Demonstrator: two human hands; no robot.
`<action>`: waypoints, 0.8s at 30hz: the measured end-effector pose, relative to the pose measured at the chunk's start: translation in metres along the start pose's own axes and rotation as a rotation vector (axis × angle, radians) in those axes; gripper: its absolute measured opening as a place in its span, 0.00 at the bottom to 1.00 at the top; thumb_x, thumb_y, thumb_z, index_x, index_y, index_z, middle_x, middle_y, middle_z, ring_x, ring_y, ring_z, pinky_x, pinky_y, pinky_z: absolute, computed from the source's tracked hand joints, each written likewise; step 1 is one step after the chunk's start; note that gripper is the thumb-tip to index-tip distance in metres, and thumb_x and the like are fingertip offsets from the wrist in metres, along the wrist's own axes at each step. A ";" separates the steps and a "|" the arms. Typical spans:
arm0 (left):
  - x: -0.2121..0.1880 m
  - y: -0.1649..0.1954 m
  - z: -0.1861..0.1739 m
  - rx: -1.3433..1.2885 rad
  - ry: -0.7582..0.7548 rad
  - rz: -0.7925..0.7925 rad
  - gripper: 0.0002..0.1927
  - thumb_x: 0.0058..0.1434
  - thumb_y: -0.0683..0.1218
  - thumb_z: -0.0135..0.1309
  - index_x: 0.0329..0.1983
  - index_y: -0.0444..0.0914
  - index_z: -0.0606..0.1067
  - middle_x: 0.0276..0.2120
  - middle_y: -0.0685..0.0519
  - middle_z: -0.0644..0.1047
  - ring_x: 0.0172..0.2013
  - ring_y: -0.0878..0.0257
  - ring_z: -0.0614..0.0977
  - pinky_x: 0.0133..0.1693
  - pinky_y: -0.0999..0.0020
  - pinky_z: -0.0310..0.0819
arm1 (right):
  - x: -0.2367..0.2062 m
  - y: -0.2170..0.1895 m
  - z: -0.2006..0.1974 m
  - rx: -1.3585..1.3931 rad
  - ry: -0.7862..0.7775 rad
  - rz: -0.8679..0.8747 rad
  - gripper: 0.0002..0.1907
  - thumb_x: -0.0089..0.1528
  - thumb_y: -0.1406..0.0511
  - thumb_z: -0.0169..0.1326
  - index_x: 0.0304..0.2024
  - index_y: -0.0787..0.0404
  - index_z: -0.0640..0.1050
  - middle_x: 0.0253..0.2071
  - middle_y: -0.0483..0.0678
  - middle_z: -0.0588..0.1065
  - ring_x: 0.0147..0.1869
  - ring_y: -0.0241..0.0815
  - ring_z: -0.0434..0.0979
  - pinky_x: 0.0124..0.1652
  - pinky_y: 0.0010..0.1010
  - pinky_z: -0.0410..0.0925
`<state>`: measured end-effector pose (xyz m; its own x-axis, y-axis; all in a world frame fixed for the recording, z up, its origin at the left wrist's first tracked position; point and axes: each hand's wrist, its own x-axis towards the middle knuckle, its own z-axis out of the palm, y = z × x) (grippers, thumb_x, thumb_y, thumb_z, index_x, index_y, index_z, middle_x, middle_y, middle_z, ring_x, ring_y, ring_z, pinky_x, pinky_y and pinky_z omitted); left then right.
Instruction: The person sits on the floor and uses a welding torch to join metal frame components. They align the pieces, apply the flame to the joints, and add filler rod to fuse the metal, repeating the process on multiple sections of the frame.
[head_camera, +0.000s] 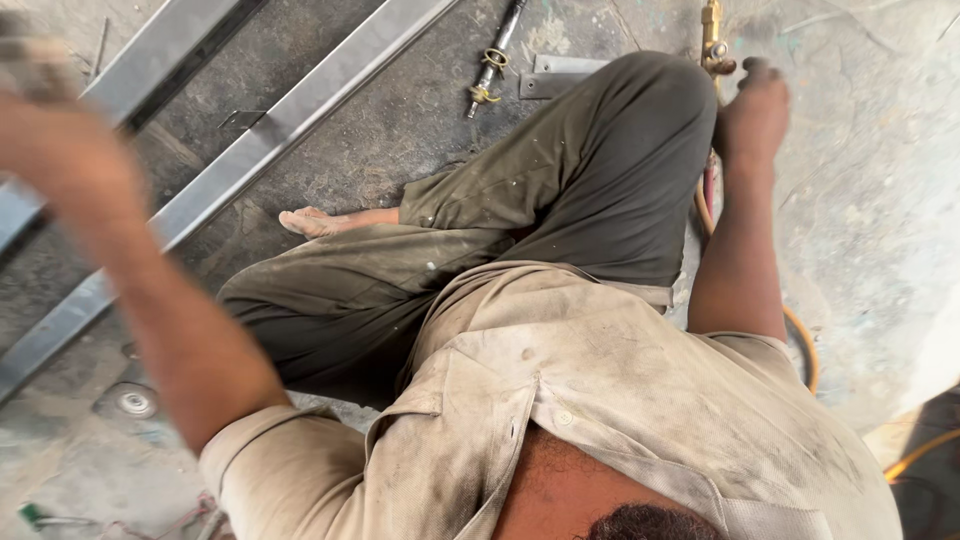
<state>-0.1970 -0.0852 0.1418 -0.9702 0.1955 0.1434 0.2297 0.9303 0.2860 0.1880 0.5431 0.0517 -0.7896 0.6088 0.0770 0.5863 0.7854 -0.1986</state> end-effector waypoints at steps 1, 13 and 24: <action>-0.008 0.033 0.011 -0.031 0.038 0.074 0.22 0.60 0.42 0.58 0.58 0.33 0.74 0.53 0.35 0.73 0.55 0.41 0.74 0.53 0.41 0.66 | -0.011 0.002 0.009 0.044 -0.025 0.039 0.18 0.65 0.66 0.59 0.56 0.65 0.75 0.47 0.61 0.76 0.49 0.66 0.76 0.45 0.52 0.69; -0.099 0.365 0.172 -0.137 -0.451 0.272 0.10 0.59 0.44 0.57 0.44 0.43 0.80 0.47 0.36 0.74 0.39 0.38 0.83 0.42 0.45 0.77 | 0.005 -0.013 -0.003 0.262 0.023 0.026 0.14 0.67 0.62 0.60 0.49 0.62 0.72 0.46 0.63 0.76 0.45 0.69 0.76 0.39 0.57 0.68; -0.119 0.289 0.164 0.025 -0.478 0.457 0.16 0.64 0.42 0.51 0.53 0.49 0.78 0.65 0.32 0.64 0.38 0.44 0.85 0.38 0.53 0.82 | 0.011 0.006 -0.018 0.629 0.054 -0.179 0.16 0.67 0.68 0.67 0.44 0.66 0.71 0.36 0.58 0.76 0.37 0.54 0.79 0.38 0.41 0.74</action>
<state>-0.0282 0.2110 0.0525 -0.7047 0.6828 -0.1928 0.6299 0.7272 0.2728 0.1861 0.5561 0.0691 -0.8454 0.4921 0.2076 0.2153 0.6698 -0.7107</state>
